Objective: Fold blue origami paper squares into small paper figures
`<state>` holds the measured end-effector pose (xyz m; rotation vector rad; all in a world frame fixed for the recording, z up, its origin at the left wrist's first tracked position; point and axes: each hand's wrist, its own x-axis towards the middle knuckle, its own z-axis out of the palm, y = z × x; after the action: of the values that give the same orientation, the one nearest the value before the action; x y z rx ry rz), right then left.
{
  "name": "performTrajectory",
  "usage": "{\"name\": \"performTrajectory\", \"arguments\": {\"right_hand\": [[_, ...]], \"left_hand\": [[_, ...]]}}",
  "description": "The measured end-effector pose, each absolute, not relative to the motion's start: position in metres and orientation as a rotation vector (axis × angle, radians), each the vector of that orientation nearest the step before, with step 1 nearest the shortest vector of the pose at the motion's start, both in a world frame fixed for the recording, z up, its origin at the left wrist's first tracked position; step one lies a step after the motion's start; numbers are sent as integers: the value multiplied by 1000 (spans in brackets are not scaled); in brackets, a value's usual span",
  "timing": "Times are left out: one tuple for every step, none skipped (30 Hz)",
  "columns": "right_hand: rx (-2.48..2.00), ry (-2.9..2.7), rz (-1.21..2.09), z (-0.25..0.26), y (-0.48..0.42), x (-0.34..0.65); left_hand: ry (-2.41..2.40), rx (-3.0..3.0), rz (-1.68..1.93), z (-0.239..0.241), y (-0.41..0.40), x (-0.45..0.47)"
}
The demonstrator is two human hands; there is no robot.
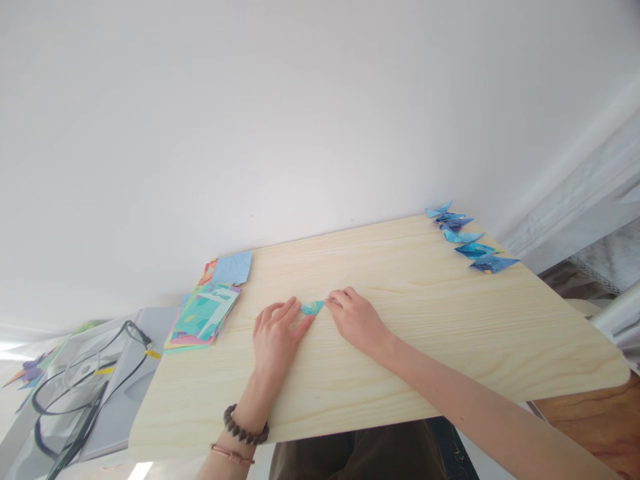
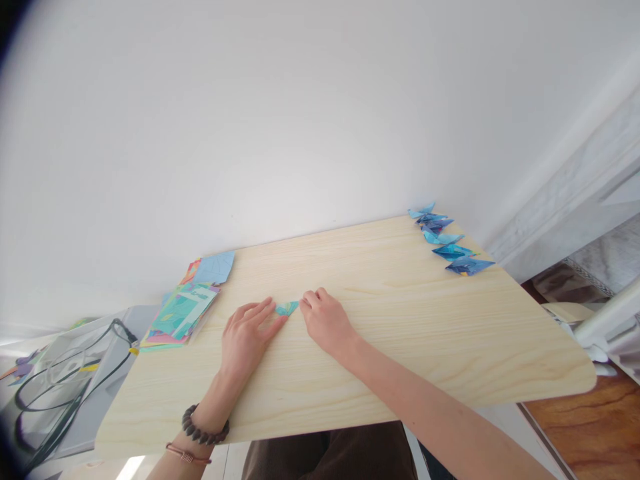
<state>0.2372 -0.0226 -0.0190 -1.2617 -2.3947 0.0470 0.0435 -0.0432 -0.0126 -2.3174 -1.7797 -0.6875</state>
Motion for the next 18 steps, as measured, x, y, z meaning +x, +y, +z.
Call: {"name": "performTrajectory", "arguments": {"right_hand": [[-1263,-2396,54,-18,-23,237],[-1266,-2399,60,-18,-23,237],[-1268,-2403,66,-17,-23,237],[-1270,-2405,71,-16,-24,236],[-1273,-2405,77,-15,-24,236],[-1277,-2403,83,-15,-24,235],[-1282,-2397,89,-15,-24,235],[-1287,-2388,95,-14,-24,235],[-1291,-2377,100,-14,-24,234],[-1297,-2365,102,-14,-24,234],[-1302,-2353,102,-14,-24,233],[-1308,-2342,100,-14,-24,233],[-1314,-2334,97,-14,-24,232],[-1320,-2330,90,-14,-23,232],[-1328,-2328,80,-14,-23,231],[-1335,-2328,67,-15,-23,231],[-1341,-2331,54,-15,-23,230],[-1348,-2334,43,-15,-23,230]], "left_hand": [[-1794,-2321,-675,-12,-42,43],[-1808,-2326,-661,-12,-42,43],[-1819,-2332,-647,-11,-41,43],[-1826,-2340,-632,-10,-40,43],[-1829,-2347,-619,-10,-39,43],[-1833,-2352,-608,-9,-39,42],[-1834,-2356,-600,-8,-39,42],[-1833,-2361,-595,-8,-40,42],[-1825,-2368,-596,-7,-41,42],[-1813,-2373,-603,-7,-42,43],[-1798,-2374,-615,-7,-43,44],[-1782,-2371,-630,-7,-43,44],[-1768,-2362,-647,-6,-44,46],[-1760,-2349,-666,-6,-44,47],[-1759,-2338,-682,-6,-44,48],[-1763,-2331,-693,-5,-44,49],[-1773,-2328,-701,-5,-44,51],[-1786,-2330,-703,-5,-43,51]]}}
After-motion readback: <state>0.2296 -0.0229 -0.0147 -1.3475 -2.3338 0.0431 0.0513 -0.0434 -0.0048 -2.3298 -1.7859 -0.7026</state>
